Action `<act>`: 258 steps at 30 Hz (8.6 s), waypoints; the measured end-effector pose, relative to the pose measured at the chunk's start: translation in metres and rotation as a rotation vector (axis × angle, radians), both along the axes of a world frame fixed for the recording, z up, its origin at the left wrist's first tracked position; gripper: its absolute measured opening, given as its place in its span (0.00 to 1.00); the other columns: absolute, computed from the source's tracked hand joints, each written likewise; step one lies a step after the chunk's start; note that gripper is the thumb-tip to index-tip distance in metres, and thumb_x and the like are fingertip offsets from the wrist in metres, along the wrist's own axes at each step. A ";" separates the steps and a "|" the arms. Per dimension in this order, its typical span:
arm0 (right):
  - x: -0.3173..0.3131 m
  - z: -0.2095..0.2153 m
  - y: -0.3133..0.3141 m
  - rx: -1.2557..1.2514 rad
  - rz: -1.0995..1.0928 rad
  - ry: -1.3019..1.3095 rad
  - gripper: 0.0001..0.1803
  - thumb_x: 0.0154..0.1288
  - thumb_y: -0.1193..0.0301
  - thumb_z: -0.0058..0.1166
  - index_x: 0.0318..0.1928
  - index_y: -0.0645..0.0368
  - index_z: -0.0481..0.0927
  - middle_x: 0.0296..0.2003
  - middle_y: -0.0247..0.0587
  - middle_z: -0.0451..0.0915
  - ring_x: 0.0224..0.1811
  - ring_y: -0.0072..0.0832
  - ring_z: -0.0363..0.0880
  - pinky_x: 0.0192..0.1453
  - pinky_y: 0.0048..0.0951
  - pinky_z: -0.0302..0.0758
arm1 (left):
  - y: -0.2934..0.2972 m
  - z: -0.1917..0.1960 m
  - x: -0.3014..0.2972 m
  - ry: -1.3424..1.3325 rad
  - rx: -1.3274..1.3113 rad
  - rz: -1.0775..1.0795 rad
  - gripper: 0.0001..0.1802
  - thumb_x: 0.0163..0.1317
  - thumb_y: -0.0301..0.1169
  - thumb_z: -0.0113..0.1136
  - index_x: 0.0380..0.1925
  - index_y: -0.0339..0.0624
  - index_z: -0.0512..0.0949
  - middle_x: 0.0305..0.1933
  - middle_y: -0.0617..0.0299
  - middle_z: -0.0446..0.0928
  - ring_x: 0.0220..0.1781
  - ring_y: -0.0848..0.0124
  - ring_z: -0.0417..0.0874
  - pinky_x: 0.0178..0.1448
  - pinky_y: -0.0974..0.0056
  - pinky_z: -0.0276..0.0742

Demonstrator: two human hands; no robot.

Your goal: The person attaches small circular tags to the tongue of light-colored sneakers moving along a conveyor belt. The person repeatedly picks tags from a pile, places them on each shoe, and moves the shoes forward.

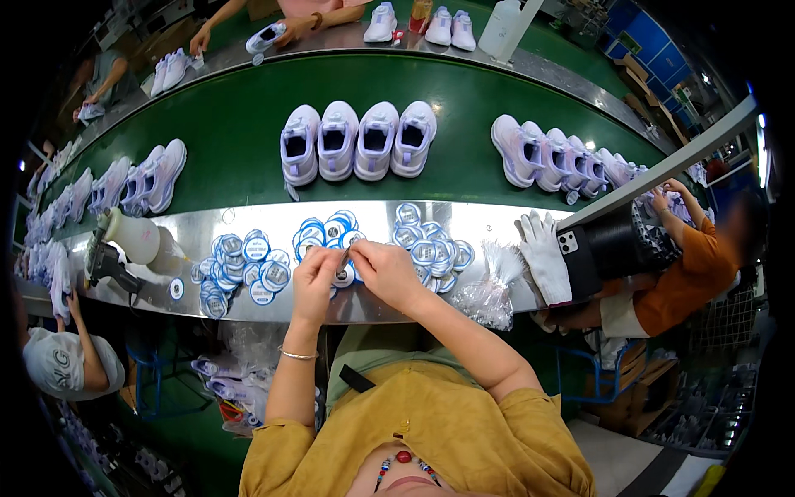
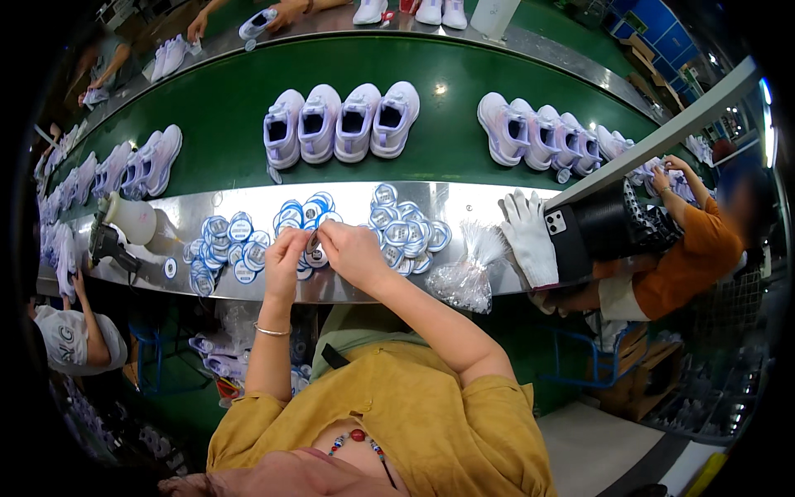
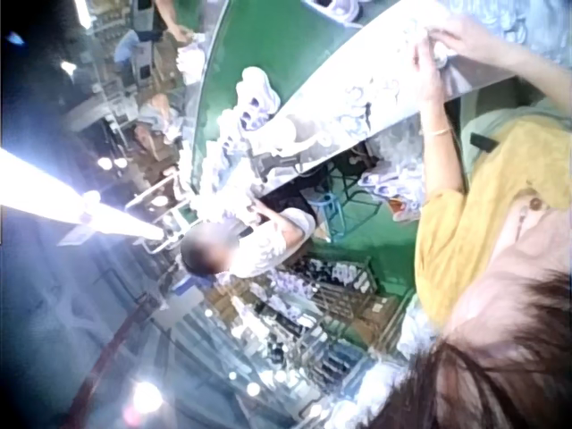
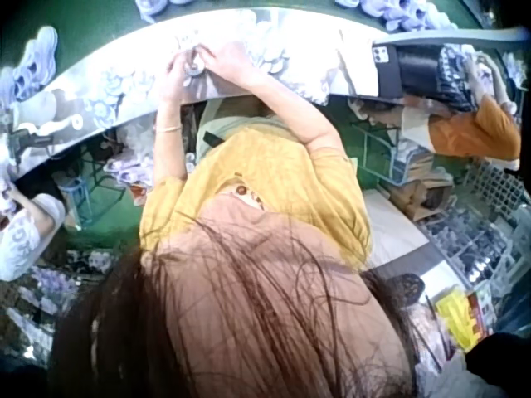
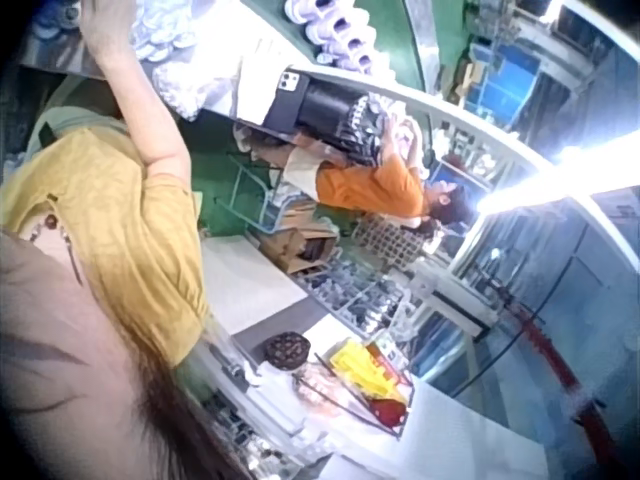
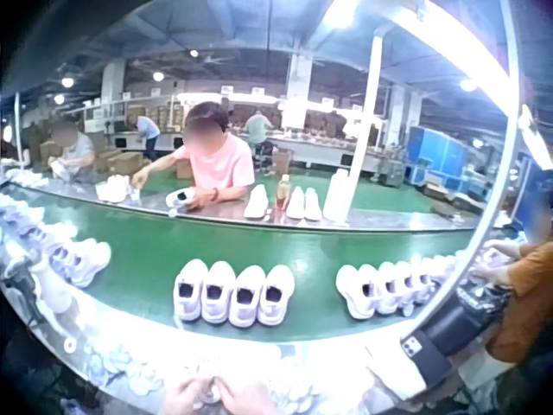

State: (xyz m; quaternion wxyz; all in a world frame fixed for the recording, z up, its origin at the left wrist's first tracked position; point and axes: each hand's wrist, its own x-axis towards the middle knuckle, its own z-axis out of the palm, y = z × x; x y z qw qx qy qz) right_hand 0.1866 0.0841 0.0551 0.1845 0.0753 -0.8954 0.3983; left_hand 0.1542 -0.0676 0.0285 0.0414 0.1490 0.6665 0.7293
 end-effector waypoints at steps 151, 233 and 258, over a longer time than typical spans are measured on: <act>0.178 0.031 0.307 -1.152 -0.430 -0.185 0.06 0.67 0.71 0.52 0.38 0.62 0.76 0.21 0.23 0.66 0.18 0.08 0.55 0.19 0.14 0.50 | 0.248 0.014 0.077 0.627 -0.902 0.007 0.20 0.52 0.29 0.66 0.46 0.37 0.76 0.46 0.48 0.73 0.49 0.52 0.70 0.54 0.54 0.68; 0.100 0.004 0.169 -0.798 0.125 -0.611 0.05 0.59 0.73 0.57 0.31 0.63 0.78 0.23 0.26 0.73 0.27 0.13 0.66 0.31 0.19 0.64 | 0.152 0.010 0.075 0.081 -0.306 -0.022 0.05 0.61 0.27 0.60 0.33 0.36 0.77 0.39 0.58 0.74 0.39 0.68 0.75 0.42 0.66 0.71; 0.063 0.015 0.148 -0.374 -0.143 -0.371 0.07 0.58 0.68 0.56 0.31 0.60 0.80 0.17 0.39 0.74 0.18 0.26 0.71 0.24 0.28 0.66 | 0.143 0.009 0.023 -0.086 -0.365 0.086 0.08 0.55 0.27 0.64 0.32 0.32 0.81 0.24 0.62 0.74 0.25 0.75 0.71 0.30 0.69 0.68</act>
